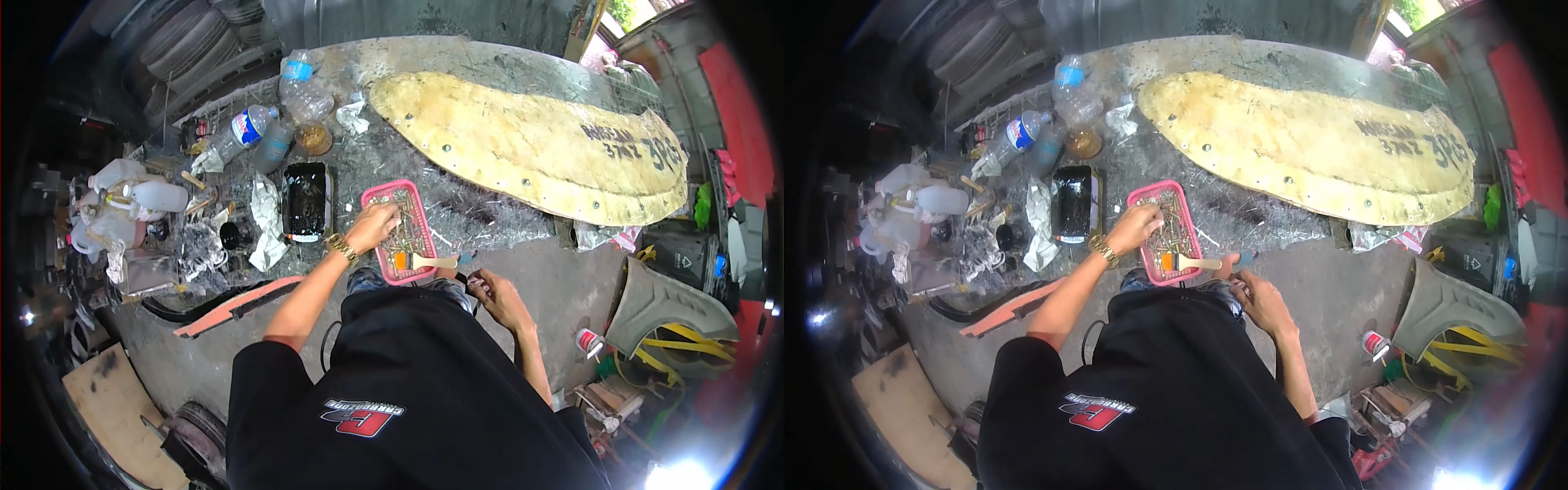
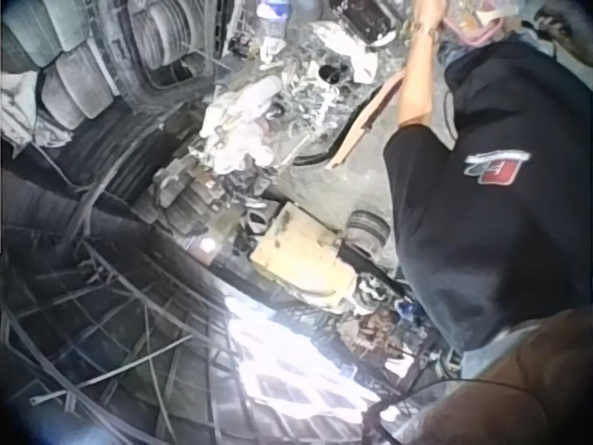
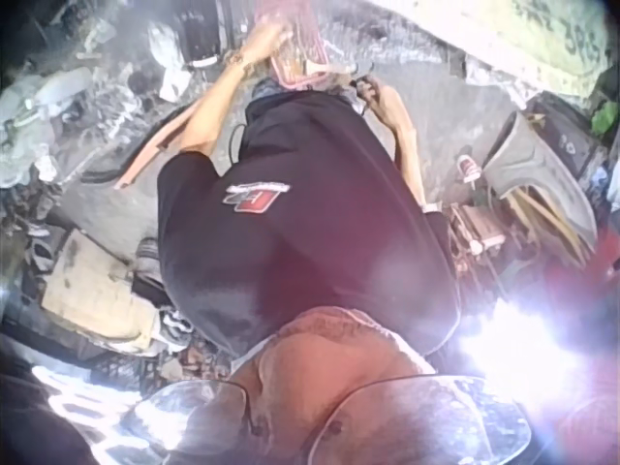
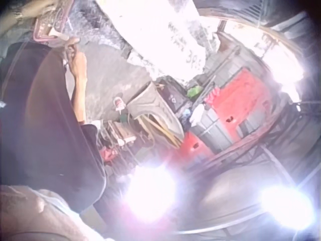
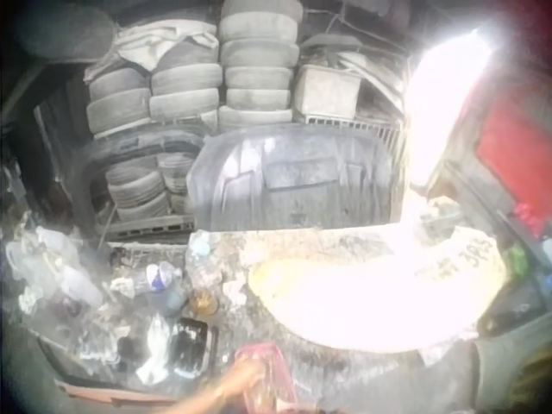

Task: The person places screws into pre-drilled holes on a curved wooden or fiberglass automotive part by hand, picking them individually from a plastic tray.

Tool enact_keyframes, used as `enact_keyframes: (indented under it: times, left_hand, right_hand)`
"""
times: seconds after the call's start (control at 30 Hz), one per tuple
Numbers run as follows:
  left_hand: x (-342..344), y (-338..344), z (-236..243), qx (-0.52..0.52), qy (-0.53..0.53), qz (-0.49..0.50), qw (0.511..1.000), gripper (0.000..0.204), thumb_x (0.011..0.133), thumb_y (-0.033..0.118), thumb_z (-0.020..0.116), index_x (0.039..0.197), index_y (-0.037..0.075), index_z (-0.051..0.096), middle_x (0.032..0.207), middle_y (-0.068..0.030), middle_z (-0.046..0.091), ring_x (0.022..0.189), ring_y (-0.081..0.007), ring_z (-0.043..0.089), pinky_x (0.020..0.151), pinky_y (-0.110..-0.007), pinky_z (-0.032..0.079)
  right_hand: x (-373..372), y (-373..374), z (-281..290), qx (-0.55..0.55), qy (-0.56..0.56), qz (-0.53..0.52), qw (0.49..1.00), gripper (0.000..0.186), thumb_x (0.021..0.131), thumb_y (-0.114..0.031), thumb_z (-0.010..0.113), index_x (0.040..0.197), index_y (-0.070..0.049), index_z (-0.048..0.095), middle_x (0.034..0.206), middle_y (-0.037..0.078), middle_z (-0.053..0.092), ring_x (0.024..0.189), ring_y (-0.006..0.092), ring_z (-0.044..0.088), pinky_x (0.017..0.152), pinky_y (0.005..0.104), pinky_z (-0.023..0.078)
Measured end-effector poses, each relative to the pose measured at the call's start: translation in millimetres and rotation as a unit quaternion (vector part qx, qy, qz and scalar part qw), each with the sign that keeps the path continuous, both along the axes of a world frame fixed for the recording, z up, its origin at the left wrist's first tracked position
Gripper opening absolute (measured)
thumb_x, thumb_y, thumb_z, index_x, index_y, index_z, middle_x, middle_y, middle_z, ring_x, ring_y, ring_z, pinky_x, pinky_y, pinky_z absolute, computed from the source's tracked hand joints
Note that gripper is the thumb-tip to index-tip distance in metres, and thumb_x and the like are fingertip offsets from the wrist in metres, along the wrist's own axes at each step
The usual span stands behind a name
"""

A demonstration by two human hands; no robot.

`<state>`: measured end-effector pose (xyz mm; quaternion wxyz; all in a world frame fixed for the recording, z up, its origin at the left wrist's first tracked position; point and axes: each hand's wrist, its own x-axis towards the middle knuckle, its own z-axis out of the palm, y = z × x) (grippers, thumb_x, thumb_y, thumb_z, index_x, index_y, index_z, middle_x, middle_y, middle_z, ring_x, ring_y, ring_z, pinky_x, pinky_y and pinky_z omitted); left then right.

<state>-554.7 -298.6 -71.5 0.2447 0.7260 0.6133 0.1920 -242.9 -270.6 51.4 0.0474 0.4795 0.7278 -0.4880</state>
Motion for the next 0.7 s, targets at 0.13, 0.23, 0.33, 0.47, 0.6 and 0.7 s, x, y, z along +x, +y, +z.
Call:
enact_keyframes:
  times: [0.13,0.23,0.33,0.47,0.6,0.7]
  left_hand:
    - [7,-2,33,-0.113,-0.346,0.159,0.918,0.012,0.089,0.012,0.061,0.093,0.001,0.057,0.092,-0.0049,0.062,0.079,-0.012,0.059,0.071,-0.027,0.047]
    - [20,-6,68,-0.057,-0.587,0.196,0.784,0.02,0.088,0.002,0.06,0.106,0.0,0.052,0.095,-0.0075,0.061,0.089,-0.0149,0.062,0.081,-0.028,0.049]
    - [33,-11,103,-0.007,-0.634,0.192,0.749,0.027,0.087,-0.001,0.06,0.112,0.0,0.049,0.099,-0.0085,0.06,0.091,-0.015,0.061,0.083,-0.028,0.049]
    - [42,-20,130,-0.001,-0.629,0.207,0.749,0.036,0.087,-0.004,0.059,0.12,0.001,0.045,0.104,-0.0093,0.058,0.094,-0.0142,0.06,0.086,-0.028,0.048]
    - [45,-23,135,0.02,-0.606,0.197,0.77,0.039,0.087,-0.005,0.058,0.123,0.002,0.044,0.106,-0.0084,0.058,0.098,-0.0136,0.057,0.087,-0.027,0.047]
    - [46,-24,137,0.028,-0.598,0.192,0.778,0.04,0.087,-0.006,0.057,0.124,0.003,0.044,0.105,-0.0073,0.057,0.098,-0.0134,0.057,0.087,-0.027,0.047]
  right_hand:
    - [-15,13,6,0.006,0.032,0.035,0.999,0.022,0.092,-0.022,0.054,0.106,-0.005,0.058,0.091,0.019,0.063,0.083,0.0325,0.062,0.073,0.0394,0.048]
    - [-28,20,9,-0.006,0.085,0.014,0.996,0.022,0.092,-0.021,0.055,0.105,-0.003,0.058,0.087,0.013,0.063,0.079,0.0236,0.06,0.072,0.0353,0.047]
    - [-53,26,20,-0.068,0.14,-0.012,0.988,0.019,0.094,-0.018,0.055,0.104,-0.002,0.058,0.088,0.004,0.063,0.079,0.0118,0.056,0.073,0.0298,0.046]
    - [-81,32,25,-0.177,0.279,-0.097,0.939,0.017,0.093,-0.012,0.056,0.107,-0.002,0.057,0.097,0.003,0.062,0.086,0.0107,0.058,0.077,0.027,0.048]
    - [-97,38,34,-0.185,0.326,-0.097,0.922,0.017,0.092,-0.006,0.057,0.107,-0.001,0.054,0.095,0.002,0.06,0.087,0.0082,0.055,0.076,0.0244,0.047]
    - [-99,39,30,-0.196,0.332,-0.099,0.918,0.018,0.092,-0.008,0.058,0.107,0.0,0.056,0.096,0.003,0.062,0.09,0.0104,0.06,0.079,0.0262,0.051]
